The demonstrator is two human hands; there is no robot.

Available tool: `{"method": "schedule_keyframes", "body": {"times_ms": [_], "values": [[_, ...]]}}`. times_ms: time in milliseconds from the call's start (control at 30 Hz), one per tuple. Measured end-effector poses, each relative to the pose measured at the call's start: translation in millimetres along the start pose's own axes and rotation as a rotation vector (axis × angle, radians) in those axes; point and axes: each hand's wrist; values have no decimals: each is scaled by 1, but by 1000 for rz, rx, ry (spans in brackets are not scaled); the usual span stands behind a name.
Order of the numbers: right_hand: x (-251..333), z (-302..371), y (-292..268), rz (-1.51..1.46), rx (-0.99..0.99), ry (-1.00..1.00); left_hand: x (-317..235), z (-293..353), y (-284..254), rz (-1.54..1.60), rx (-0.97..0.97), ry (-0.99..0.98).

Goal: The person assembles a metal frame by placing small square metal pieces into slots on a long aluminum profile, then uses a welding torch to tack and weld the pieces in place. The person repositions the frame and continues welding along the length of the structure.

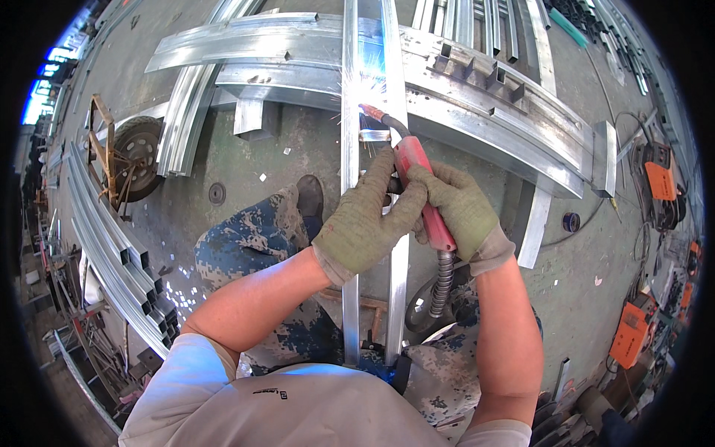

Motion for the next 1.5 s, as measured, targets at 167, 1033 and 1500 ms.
{"method": "schedule_keyframes", "body": {"times_ms": [167, 1033, 1500], "values": [[-3, -5, -2, -7, 15, 3, -1, -1, -2, 33, -11, 11], [1, -1, -1, 22, -13, 17, 0, 1, 1, -19, -25, 6], [1, 1, -2, 31, -35, 29, 2, 4, 4, -29, -56, 33]]}}
Point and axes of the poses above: each hand's wrist, its own z-axis away from the middle knuckle, its own y-axis out of the palm, x = y × z, and after that the axes turned 9 degrees about -z, right-handed
